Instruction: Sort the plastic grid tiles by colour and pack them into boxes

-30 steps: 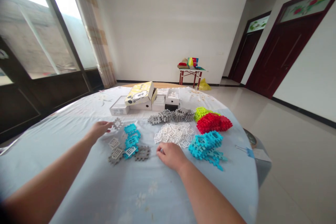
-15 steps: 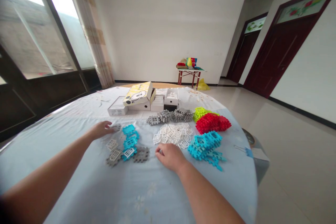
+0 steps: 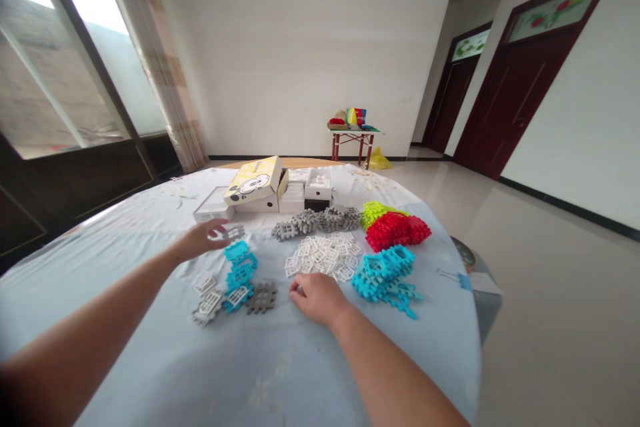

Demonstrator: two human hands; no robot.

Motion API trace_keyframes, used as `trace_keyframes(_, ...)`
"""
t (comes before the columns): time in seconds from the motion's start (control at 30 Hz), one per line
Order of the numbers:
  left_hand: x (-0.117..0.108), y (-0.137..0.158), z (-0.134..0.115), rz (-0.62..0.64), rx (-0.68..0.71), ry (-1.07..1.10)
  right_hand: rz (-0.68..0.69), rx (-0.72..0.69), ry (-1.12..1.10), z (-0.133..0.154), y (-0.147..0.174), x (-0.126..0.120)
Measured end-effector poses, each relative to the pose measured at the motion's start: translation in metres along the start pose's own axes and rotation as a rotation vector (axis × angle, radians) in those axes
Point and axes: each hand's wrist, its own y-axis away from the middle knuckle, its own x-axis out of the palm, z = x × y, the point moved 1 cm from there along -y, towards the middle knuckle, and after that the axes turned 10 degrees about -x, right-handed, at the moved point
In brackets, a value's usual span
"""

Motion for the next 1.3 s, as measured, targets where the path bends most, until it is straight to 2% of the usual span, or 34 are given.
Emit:
trace_keyframes(0.2,0.03,0.005,-0.089,-0.025,0.2,-0.189,-0.002,-0.016,-0.014,-0.003,0.0,0.001)
trace_keyframes(0.27,0.038,0.004,-0.108,-0.029,0.231,-0.221,-0.003,-0.015,-0.011,-0.003,0.0,0.001)
trace_keyframes(0.37,0.046,0.0,-0.123,-0.033,0.253,-0.266,-0.002,-0.014,-0.005,-0.003,0.0,0.001)
trace_keyframes(0.63,0.054,-0.012,-0.128,-0.048,0.215,-0.336,0.003,-0.011,0.011,-0.002,-0.001,0.001)
trace_keyframes(0.9,0.061,-0.018,-0.13,-0.016,0.202,-0.338,0.026,-0.007,0.023,0.0,-0.001,-0.002)
trace_keyframes(1.07,0.062,-0.022,-0.131,-0.046,0.181,-0.311,0.025,0.009,0.016,0.001,-0.001,-0.002)
trace_keyframes(1.2,0.059,-0.022,-0.124,-0.089,0.157,-0.263,0.039,0.002,0.022,0.001,-0.001,-0.002)
trace_keyframes(1.3,0.05,-0.021,-0.109,-0.126,0.142,-0.219,0.037,-0.011,0.02,0.001,-0.001,-0.002)
